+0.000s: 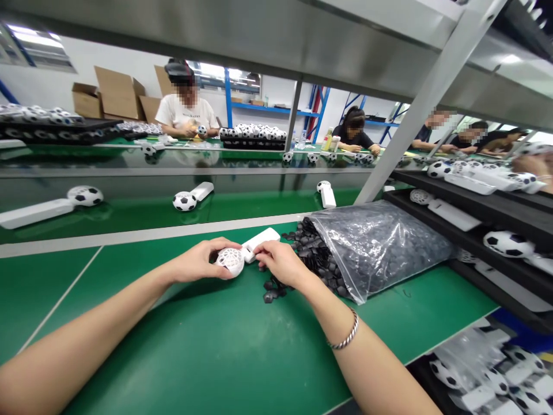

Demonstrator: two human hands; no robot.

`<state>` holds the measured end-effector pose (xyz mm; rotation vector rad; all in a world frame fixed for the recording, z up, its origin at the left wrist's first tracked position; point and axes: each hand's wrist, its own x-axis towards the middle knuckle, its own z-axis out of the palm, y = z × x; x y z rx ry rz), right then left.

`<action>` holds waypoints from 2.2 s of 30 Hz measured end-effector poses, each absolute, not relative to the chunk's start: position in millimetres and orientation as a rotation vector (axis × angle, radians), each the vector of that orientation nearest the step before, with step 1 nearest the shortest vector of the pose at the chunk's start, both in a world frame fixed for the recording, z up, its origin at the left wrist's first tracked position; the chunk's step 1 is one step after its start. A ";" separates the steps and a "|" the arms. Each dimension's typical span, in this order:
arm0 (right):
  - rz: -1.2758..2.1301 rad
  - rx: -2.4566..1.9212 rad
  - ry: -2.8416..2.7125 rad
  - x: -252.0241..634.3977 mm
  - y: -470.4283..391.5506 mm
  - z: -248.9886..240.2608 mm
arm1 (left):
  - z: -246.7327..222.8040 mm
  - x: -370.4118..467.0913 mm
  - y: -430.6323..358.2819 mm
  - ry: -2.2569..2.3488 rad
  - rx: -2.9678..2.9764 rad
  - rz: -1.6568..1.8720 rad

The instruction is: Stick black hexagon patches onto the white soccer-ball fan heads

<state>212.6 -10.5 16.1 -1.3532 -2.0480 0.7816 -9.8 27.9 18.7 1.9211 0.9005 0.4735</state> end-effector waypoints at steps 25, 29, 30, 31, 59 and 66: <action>0.542 -1.132 -2.017 193.9 -24.3 13.8 | 21.3 -6.4 20.4 0.925 1.989 0.440; 0.568 -1.123 -1.967 191.3 -24.7 10.0 | 18.2 -5.7 21.3 0.940 2.003 0.462; 0.660 -1.120 -1.936 190.1 -24.7 8.0 | 17.7 -5.6 21.4 0.942 2.003 0.465; 0.760 -1.118 -1.902 188.7 -24.8 6.0 | 17.3 -5.5 21.3 0.942 1.998 0.466; 0.704 -1.265 -1.832 176.1 -18.6 -6.5 | 10.3 8.6 10.6 1.063 2.084 0.679; 0.603 -1.174 -1.883 177.1 -14.6 -4.3 | 23.1 2.7 56.3 1.251 1.776 0.927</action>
